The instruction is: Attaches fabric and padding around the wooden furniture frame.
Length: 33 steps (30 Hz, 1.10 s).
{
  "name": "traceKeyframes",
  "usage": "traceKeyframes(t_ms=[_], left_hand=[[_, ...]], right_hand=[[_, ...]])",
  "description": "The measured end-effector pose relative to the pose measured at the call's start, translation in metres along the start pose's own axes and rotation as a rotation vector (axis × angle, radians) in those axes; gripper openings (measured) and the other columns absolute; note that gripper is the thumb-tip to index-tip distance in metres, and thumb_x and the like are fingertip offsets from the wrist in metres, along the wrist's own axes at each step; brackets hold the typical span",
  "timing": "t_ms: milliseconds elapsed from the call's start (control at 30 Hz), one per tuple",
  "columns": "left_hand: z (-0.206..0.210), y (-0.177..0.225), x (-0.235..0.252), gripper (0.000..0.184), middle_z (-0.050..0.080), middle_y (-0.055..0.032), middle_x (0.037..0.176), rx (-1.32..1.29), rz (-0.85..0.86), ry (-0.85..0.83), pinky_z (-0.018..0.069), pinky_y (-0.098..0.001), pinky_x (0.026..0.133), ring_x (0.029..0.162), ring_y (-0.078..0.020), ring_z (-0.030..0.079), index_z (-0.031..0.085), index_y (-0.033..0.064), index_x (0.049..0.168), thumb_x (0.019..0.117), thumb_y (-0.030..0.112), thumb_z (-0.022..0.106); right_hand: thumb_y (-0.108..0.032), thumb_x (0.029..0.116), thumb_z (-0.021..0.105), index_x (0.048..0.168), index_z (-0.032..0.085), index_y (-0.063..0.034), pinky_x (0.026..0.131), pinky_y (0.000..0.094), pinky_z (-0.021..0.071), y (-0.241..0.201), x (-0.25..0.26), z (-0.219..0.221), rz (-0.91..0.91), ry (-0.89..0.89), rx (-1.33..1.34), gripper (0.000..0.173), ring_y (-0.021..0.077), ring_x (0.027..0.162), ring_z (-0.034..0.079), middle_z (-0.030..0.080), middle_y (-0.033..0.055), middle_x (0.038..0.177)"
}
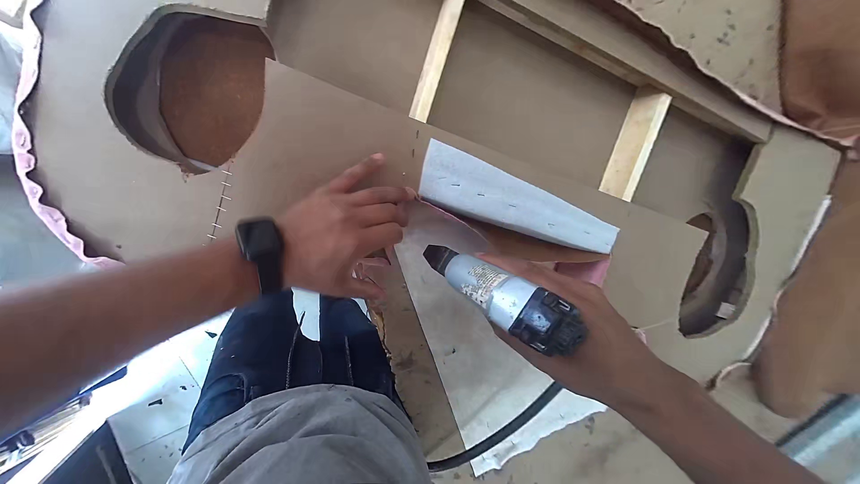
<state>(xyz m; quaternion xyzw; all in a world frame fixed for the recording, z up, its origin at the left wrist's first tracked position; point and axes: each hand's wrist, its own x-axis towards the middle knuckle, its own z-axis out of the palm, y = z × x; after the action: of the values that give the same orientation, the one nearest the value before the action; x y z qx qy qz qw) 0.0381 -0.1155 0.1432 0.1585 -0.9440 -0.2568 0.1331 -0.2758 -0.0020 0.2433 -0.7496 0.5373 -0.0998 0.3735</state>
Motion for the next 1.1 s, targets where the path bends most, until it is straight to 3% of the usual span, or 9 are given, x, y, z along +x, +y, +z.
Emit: traceKeyframes(t_ms=[67, 133, 267, 500, 833, 900, 1000, 1033, 1100], left_hand=[[0.015, 0.026, 0.000, 0.062, 0.062, -0.0014, 0.139, 0.074, -0.208, 0.009, 0.0092, -0.0651, 0.128, 0.152, -0.0278, 0.035, 0.071, 0.0159, 0.111, 0.0830, 0.072, 0.068], [0.025, 0.034, 0.001, 0.037, 0.065, 0.0000, 0.136, 0.079, -0.306, 0.091, 0.0114, -0.0647, 0.127, 0.150, -0.0281, 0.037, 0.071, 0.0160, 0.108, 0.0962, 0.050, 0.065], [0.021, 0.026, -0.006, 0.022, 0.066, 0.0038, 0.137, -0.046, -0.277, 0.140, 0.0146, -0.0614, 0.129, 0.151, -0.0254, 0.038, 0.076, 0.0178, 0.111, 0.1031, 0.029, 0.059], [0.018, 0.018, -0.012, 0.020, 0.067, 0.0058, 0.138, -0.109, -0.235, 0.150, 0.0158, -0.0598, 0.130, 0.151, -0.0243, 0.038, 0.078, 0.0206, 0.111, 0.1034, 0.024, 0.060], [0.018, 0.017, -0.014, 0.020, 0.067, 0.0061, 0.137, -0.133, -0.227, 0.162, 0.0138, -0.0607, 0.130, 0.151, -0.0247, 0.038, 0.079, 0.0206, 0.108, 0.1030, 0.024, 0.060], [0.018, 0.021, -0.012, 0.022, 0.065, 0.0045, 0.139, -0.109, -0.238, 0.147, 0.0125, -0.0624, 0.130, 0.152, -0.0254, 0.036, 0.078, 0.0203, 0.107, 0.0979, 0.034, 0.064], [0.024, 0.042, 0.000, 0.056, 0.056, 0.0014, 0.148, 0.040, -0.370, 0.046, 0.0035, -0.0675, 0.127, 0.156, -0.0288, 0.025, 0.075, 0.0230, 0.113, 0.0776, 0.067, 0.072], [0.030, 0.049, 0.003, 0.058, 0.054, -0.0007, 0.150, 0.080, -0.415, 0.037, 0.0003, -0.0700, 0.125, 0.156, -0.0310, 0.022, 0.073, 0.0221, 0.115, 0.0782, 0.068, 0.073], [0.041, 0.054, 0.006, 0.034, 0.056, -0.0026, 0.147, 0.112, -0.446, 0.089, 0.0007, -0.0707, 0.125, 0.156, -0.0318, 0.024, 0.073, 0.0186, 0.113, 0.0922, 0.046, 0.069]], right_hand=[[-0.036, 0.0894, 0.071, 0.146, 0.056, -0.0208, 0.087, 0.0283, 0.0614, 0.003, -0.006, 0.009, 0.002, 0.035, 0.007, 0.060, 0.0036, 0.107, 0.067, 0.068, -0.0042, 0.127], [-0.036, 0.0894, 0.071, 0.146, 0.056, -0.0206, 0.087, 0.0281, 0.0616, 0.002, -0.004, 0.020, 0.012, 0.043, 0.032, 0.060, 0.0037, 0.106, 0.067, 0.068, -0.0043, 0.127], [-0.033, 0.0897, 0.072, 0.147, 0.055, -0.0194, 0.087, 0.0273, 0.0614, 0.003, 0.002, 0.031, 0.005, 0.027, 0.084, 0.061, 0.0035, 0.107, 0.067, 0.068, -0.0037, 0.127], [-0.031, 0.0894, 0.072, 0.145, 0.057, -0.0186, 0.075, 0.0275, 0.0622, -0.003, 0.014, 0.042, -0.060, -0.021, 0.090, 0.059, 0.0047, 0.095, 0.069, 0.069, -0.0027, 0.117], [-0.030, 0.0907, 0.070, 0.146, 0.057, -0.0180, 0.074, 0.0279, 0.0619, -0.006, 0.015, 0.039, -0.067, -0.041, 0.059, 0.058, 0.0053, 0.094, 0.069, 0.069, -0.0022, 0.116], [-0.031, 0.0906, 0.070, 0.146, 0.057, -0.0188, 0.077, 0.0278, 0.0619, -0.005, 0.011, 0.033, -0.043, -0.041, 0.052, 0.058, 0.0049, 0.096, 0.068, 0.068, -0.0029, 0.117], [-0.033, 0.0894, 0.071, 0.146, 0.056, -0.0209, 0.080, 0.0287, 0.0622, 0.002, 0.002, 0.024, 0.007, -0.035, 0.033, 0.060, 0.0040, 0.100, 0.068, 0.067, -0.0047, 0.121], [-0.034, 0.0886, 0.071, 0.146, 0.056, -0.0214, 0.080, 0.0289, 0.0620, 0.003, 0.000, 0.023, 0.018, -0.029, 0.026, 0.061, 0.0040, 0.099, 0.067, 0.067, -0.0050, 0.121], [-0.034, 0.0877, 0.071, 0.146, 0.056, -0.0219, 0.079, 0.0288, 0.0619, 0.005, -0.002, 0.023, 0.026, -0.015, 0.020, 0.061, 0.0042, 0.099, 0.067, 0.067, -0.0047, 0.121]])
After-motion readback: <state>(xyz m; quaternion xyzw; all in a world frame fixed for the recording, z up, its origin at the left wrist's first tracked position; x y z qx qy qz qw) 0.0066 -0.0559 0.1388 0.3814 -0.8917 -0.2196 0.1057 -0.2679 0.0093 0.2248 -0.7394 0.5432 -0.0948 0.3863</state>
